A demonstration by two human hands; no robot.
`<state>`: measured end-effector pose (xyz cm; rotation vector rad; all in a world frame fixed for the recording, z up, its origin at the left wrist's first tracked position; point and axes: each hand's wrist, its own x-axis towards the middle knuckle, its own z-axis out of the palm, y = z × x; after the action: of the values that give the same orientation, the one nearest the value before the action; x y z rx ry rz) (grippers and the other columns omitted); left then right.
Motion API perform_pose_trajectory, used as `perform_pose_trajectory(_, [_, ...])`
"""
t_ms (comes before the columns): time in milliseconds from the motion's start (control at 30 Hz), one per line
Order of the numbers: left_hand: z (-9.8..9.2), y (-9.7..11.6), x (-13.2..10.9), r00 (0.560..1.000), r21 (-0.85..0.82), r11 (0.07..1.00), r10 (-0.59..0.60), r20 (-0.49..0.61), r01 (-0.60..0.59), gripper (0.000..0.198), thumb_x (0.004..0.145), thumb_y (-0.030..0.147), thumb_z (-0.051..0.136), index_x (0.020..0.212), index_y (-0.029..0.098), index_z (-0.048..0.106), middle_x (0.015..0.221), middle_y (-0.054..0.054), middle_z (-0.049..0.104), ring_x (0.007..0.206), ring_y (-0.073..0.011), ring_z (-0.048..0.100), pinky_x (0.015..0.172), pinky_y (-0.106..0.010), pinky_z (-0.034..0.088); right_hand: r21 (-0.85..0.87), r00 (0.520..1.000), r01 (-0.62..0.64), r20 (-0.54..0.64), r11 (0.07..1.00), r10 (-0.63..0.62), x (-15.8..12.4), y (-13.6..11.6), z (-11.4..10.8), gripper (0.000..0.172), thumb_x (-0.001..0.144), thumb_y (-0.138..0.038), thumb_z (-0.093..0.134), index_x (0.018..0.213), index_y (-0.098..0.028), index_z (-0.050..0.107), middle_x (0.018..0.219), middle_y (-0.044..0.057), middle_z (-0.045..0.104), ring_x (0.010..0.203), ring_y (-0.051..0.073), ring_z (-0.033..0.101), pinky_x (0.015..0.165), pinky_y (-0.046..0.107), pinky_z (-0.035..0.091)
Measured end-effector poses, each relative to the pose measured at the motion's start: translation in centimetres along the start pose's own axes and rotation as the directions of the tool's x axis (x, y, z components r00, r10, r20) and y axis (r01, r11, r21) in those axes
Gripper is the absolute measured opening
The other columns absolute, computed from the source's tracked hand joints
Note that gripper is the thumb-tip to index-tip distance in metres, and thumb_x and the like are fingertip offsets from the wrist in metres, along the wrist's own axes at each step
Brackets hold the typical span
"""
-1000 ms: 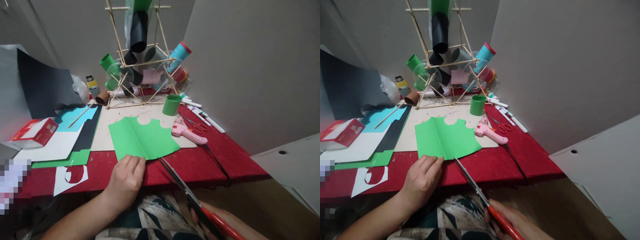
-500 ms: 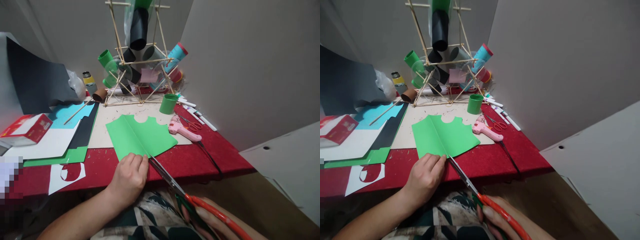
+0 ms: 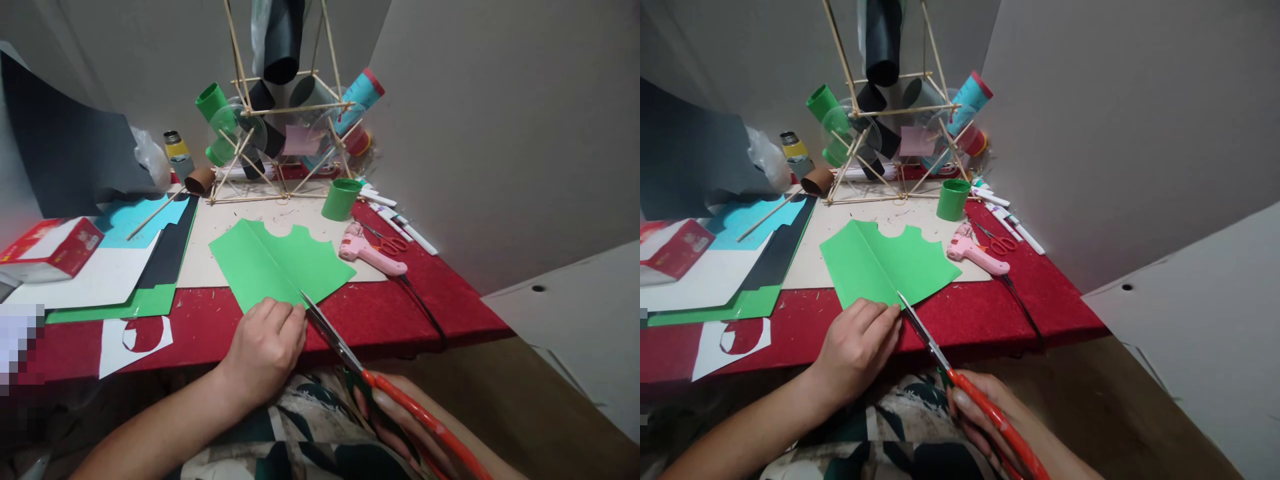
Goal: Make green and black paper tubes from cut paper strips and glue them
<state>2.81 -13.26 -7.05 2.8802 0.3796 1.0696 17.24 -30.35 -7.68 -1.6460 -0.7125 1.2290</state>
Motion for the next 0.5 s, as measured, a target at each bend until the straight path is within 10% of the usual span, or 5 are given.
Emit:
perform_pose_trajectory(133, [-1.4, -0.4, -0.5, 0.918, -0.456, 0.839, -0.382, -0.106, 0.296, 0.027, 0.087, 0.018, 0.061, 0.114, 0.018, 0.062, 0.103, -0.009, 0.07, 0.089, -0.02, 0.065, 0.079, -0.037, 0.056, 0.032, 0.994, -0.05, 0.1, 0.998, 0.046, 0.4, 0.7, -0.8, 0.054, 0.076, -0.071, 0.055, 0.067, -0.018, 0.057, 0.042, -0.007, 0.036, 0.035, 0.006, 0.026, 0.034, 0.016, 0.023])
perform_pose_trajectory(267, [-4.0, -1.3, -1.2, 0.501, -0.825, 0.231, -0.862, 0.071, 0.515, 0.048, 0.086, 0.027, 0.062, 0.132, 0.022, 0.05, 0.134, -0.011, 0.057, 0.12, -0.0253, 0.057, 0.1, -0.04, 0.051, 0.07, 0.969, -0.103, 0.23, 0.992, 0.085, 1.3, 1.3, -1.4, 0.058, 0.074, -0.074, 0.056, 0.074, -0.016, 0.059, 0.043, -0.008, 0.038, 0.036, 0.005, 0.028, 0.036, 0.016, 0.026])
perform_pose_trajectory(367, [-5.6, -1.5, -1.5, 0.289, -0.871, -0.18, -0.896, 0.337, 0.458, 0.05, 0.086, 0.029, 0.059, 0.133, 0.016, 0.047, 0.132, -0.018, 0.058, 0.12, -0.029, 0.058, 0.104, -0.043, 0.047, 0.082, 0.972, -0.073, 0.227, 0.994, 0.053, 1.7, 1.0, -1.6, 0.058, 0.074, -0.074, 0.055, 0.073, -0.017, 0.061, 0.042, -0.005, 0.042, 0.034, 0.007, 0.033, 0.037, 0.019, 0.029])
perform_pose_trajectory(500, [-5.9, -0.8, -1.4, 0.222, -0.803, -0.435, -0.806, 0.549, 0.407, 0.044, 0.085, 0.031, 0.06, 0.125, 0.014, 0.054, 0.124, -0.02, 0.063, 0.116, -0.0307, 0.061, 0.102, -0.045, 0.049, 0.078, 0.975, -0.03, 0.222, 0.997, 0.012, 1.2, 0.4, -2.3, 0.059, 0.066, -0.078, 0.057, 0.074, -0.021, 0.066, 0.049, 0.002, 0.055, 0.04, 0.016, 0.052, 0.044, 0.027, 0.044])
